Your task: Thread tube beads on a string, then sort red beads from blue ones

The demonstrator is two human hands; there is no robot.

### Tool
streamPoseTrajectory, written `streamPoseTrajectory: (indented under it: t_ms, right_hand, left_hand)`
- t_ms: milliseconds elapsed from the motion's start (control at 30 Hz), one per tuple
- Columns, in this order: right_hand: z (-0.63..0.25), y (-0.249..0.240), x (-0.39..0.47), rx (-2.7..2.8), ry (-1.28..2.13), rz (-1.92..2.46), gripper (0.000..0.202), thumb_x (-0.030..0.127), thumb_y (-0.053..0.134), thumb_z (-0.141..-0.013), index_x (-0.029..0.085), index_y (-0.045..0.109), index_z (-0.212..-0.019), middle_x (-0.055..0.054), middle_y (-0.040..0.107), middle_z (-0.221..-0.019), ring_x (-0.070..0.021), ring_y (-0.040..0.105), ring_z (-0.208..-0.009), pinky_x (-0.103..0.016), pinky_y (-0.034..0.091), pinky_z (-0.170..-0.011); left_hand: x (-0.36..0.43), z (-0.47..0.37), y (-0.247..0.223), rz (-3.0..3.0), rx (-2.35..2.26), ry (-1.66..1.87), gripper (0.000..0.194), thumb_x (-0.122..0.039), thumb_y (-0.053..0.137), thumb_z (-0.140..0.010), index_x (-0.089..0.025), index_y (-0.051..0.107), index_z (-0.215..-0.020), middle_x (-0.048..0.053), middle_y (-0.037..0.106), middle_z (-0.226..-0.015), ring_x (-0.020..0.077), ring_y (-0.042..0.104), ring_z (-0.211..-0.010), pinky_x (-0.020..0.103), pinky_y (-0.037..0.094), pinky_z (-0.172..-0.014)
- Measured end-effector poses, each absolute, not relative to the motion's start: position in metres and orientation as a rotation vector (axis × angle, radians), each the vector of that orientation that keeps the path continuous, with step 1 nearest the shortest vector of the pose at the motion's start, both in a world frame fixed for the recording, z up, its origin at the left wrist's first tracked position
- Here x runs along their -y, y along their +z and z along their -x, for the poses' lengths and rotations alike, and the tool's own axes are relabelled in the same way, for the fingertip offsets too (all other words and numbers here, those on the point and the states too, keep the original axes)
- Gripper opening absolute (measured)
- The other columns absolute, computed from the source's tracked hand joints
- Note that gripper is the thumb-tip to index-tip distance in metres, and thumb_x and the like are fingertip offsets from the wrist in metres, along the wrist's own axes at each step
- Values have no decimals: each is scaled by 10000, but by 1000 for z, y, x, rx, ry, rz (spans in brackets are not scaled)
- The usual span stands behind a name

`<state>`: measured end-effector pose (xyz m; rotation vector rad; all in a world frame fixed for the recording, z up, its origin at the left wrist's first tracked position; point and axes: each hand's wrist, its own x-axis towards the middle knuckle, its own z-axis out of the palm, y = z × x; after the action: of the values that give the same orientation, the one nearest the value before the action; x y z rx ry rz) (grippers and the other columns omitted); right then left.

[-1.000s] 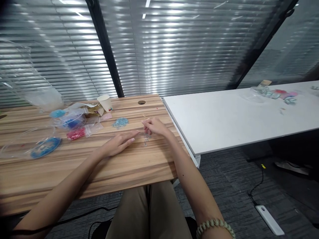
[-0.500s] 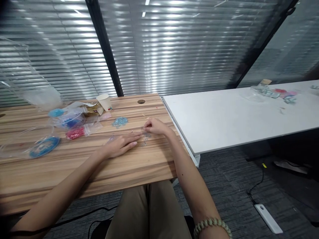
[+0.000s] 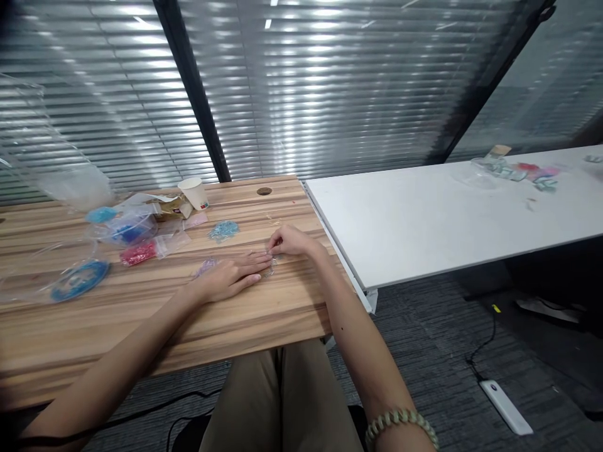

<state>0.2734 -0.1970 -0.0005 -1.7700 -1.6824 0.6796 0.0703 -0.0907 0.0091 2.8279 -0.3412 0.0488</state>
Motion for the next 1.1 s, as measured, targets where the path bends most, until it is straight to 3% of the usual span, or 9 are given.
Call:
streamPoseTrajectory:
  t_ms: [1100]
  right_hand:
    - [-275, 3, 202, 1672, 738, 1791, 190, 260, 617, -710, 139, 722, -812, -39, 695, -785, -148, 586, -693, -231, 426, -626]
  left_hand:
    - [86, -69, 7, -2856, 285, 100, 458, -411, 269, -963, -198, 439, -1331, 57, 393, -1404, 189, 353, -1296, 330, 268, -1094]
